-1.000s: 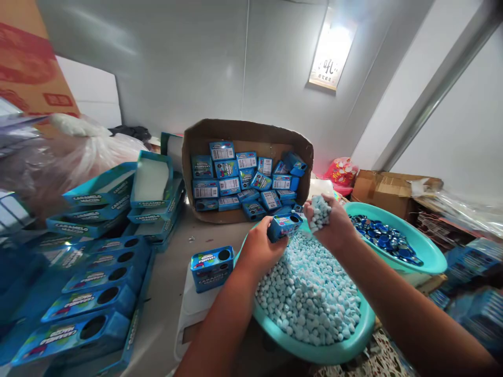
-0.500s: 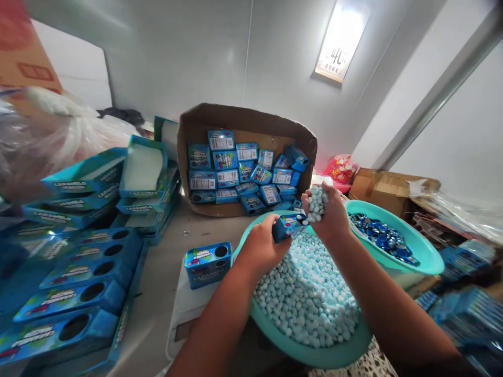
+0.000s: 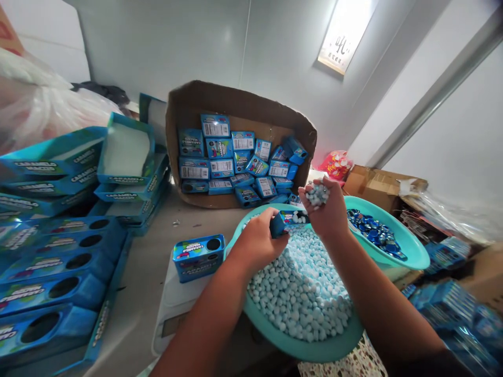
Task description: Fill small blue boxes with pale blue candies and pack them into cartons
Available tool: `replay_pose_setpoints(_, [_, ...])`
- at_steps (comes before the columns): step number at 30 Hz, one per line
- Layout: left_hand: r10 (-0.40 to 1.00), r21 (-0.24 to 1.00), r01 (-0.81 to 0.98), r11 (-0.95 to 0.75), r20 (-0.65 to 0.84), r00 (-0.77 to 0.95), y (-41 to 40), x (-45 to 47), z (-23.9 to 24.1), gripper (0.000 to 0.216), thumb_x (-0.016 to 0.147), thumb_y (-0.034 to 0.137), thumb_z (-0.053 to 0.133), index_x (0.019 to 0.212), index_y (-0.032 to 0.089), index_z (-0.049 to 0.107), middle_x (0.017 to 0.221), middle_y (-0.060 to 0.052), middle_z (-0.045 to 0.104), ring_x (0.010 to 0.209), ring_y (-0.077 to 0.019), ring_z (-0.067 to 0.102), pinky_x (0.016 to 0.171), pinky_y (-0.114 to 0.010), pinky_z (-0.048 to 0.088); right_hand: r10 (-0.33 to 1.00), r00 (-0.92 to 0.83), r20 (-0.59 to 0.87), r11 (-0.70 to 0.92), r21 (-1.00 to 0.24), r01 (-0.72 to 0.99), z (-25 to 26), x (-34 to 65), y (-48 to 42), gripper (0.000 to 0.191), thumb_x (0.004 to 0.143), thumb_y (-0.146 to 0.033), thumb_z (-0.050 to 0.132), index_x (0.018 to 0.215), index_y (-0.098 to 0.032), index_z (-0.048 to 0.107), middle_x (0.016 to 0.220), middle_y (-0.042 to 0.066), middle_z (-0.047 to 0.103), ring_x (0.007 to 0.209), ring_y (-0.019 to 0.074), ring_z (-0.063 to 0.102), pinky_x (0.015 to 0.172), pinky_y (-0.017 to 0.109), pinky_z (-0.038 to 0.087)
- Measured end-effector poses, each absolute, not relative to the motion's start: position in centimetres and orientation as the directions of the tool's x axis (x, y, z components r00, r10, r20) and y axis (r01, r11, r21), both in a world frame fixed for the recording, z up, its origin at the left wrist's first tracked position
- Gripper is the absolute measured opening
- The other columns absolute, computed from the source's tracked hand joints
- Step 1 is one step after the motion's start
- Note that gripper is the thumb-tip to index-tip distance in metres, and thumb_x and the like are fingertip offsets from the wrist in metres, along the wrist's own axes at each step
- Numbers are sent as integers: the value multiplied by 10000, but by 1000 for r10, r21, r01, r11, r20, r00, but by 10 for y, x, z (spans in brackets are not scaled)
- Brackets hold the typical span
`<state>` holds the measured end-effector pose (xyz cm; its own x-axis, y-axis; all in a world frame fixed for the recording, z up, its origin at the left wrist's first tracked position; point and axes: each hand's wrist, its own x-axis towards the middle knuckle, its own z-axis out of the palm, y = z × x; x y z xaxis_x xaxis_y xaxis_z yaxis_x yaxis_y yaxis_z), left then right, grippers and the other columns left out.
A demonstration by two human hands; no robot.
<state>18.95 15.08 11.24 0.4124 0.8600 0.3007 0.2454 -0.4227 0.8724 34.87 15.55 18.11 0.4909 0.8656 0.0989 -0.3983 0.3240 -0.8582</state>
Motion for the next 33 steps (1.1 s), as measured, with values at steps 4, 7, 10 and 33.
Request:
replay_pose_setpoints(4, [842, 871, 212, -443, 324, 431, 150, 189, 113, 215, 793, 261, 664, 997, 239, 600, 846, 15, 669, 733, -166, 598, 648, -266, 421, 869, 473, 146, 339, -872, -353, 180, 347, 153, 126, 779, -301, 578, 716, -193, 574, 689, -8, 619, 718, 145, 666, 782, 303, 606])
replay_pose_setpoints(7, [844, 864, 230, -448, 324, 427, 150, 190, 113, 228, 795, 263, 663, 1011, 237, 596, 854, 12, 662, 736, -167, 592, 644, -268, 415, 868, 469, 161, 336, -886, -318, 179, 344, 150, 120, 769, -292, 552, 704, -193, 568, 691, -2, 623, 740, 158, 679, 767, 298, 600])
replay_pose_setpoints(10, [840, 851, 249, -462, 331, 430, 150, 190, 112, 233, 803, 263, 661, 1025, 236, 594, 868, 5, 660, 765, -178, 597, 655, -273, 416, 874, 447, 193, 351, -886, -303, 178, 342, 149, 112, 743, -292, 558, 694, -192, 566, 689, 3, 631, 732, 164, 678, 737, 291, 597])
replay_pose_setpoints(33, [825, 837, 253, -485, 342, 449, 146, 189, 115, 326, 868, 238, 624, 1187, 233, 554, 1064, -14, 663, 946, -204, 619, 773, -298, 450, 880, -39, 473, 453, -814, 364, 170, 350, 140, 184, 799, -240, 547, 802, -198, 726, 816, 30, 732, 833, 206, 682, 789, 331, 537])
